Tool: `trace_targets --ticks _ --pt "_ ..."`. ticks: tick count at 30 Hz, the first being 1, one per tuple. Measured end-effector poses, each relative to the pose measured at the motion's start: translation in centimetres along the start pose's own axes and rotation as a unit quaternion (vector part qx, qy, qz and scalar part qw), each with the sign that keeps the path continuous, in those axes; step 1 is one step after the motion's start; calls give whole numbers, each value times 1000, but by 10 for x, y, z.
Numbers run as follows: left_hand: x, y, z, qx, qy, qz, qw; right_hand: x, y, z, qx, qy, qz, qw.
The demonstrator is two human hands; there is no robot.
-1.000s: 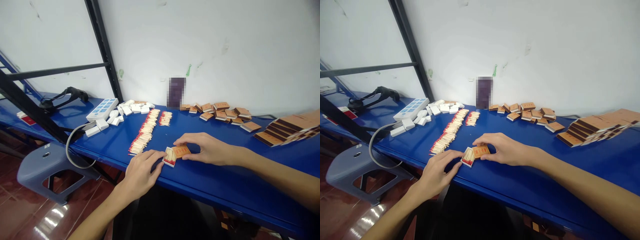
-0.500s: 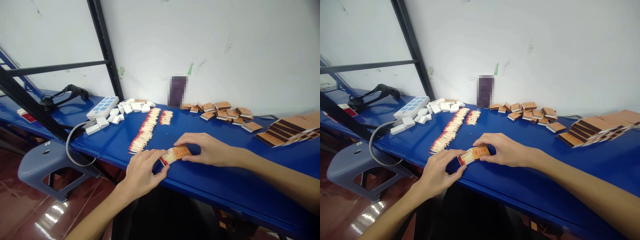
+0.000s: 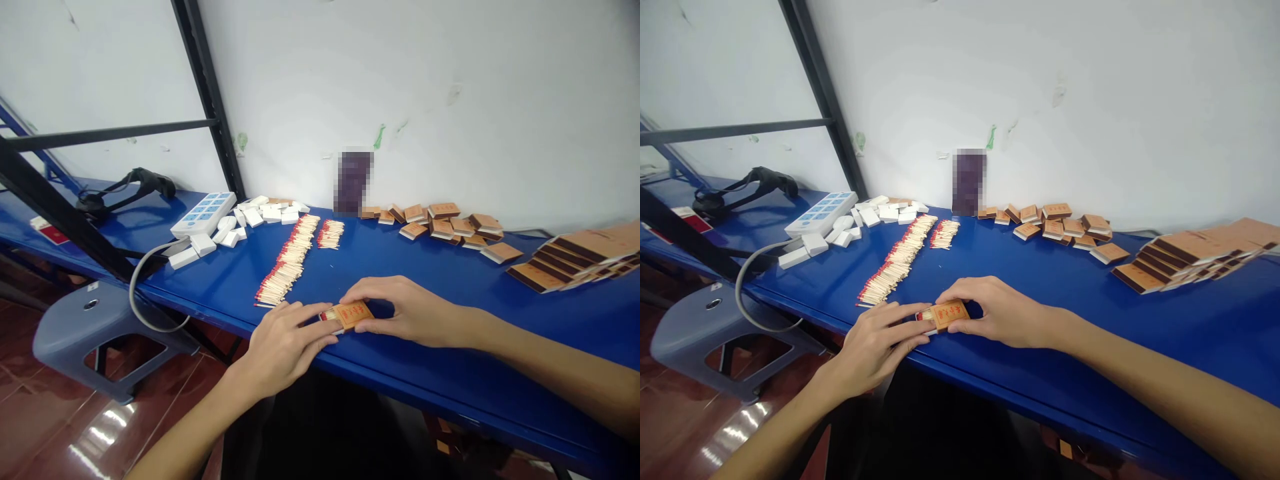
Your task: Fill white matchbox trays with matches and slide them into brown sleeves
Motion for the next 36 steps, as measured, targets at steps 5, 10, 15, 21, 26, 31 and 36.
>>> trace_targets --ticks 5,10,15,21,26,31,36 --pt "0 1 -2 -47 75 12 996 -1 -11 -8 -10 19 16 1000" --pt "2 3 -5 -81 92 12 992 -3 -16 -12 -15 50 7 999" --pt "-1 -1 -7 -80 62 47 994 -3 -19 -11 -14 61 6 998" --pt "-3 -2 -1 -35 -42 210 976 -2 -18 -13 17 51 65 996" --pt "0 2 2 -49 -61 232 970 -3 -20 -14 97 25 88 991" --pt "1 4 3 -110 -40 216 969 -3 -22 -13 259 -32 83 962" --pt "0 6 2 -179 -2 237 955 -1 -22 -18 306 -51 86 947"
Point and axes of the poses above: each hand's wrist, its own x-axis towards the middle knuckle, its own y-axis out of the back of the hand, z = x × y, the point moved 2 cm from there along x, towards the middle knuckle, and after that the axes turned 4 degrees about -z, right-handed, at the moved point
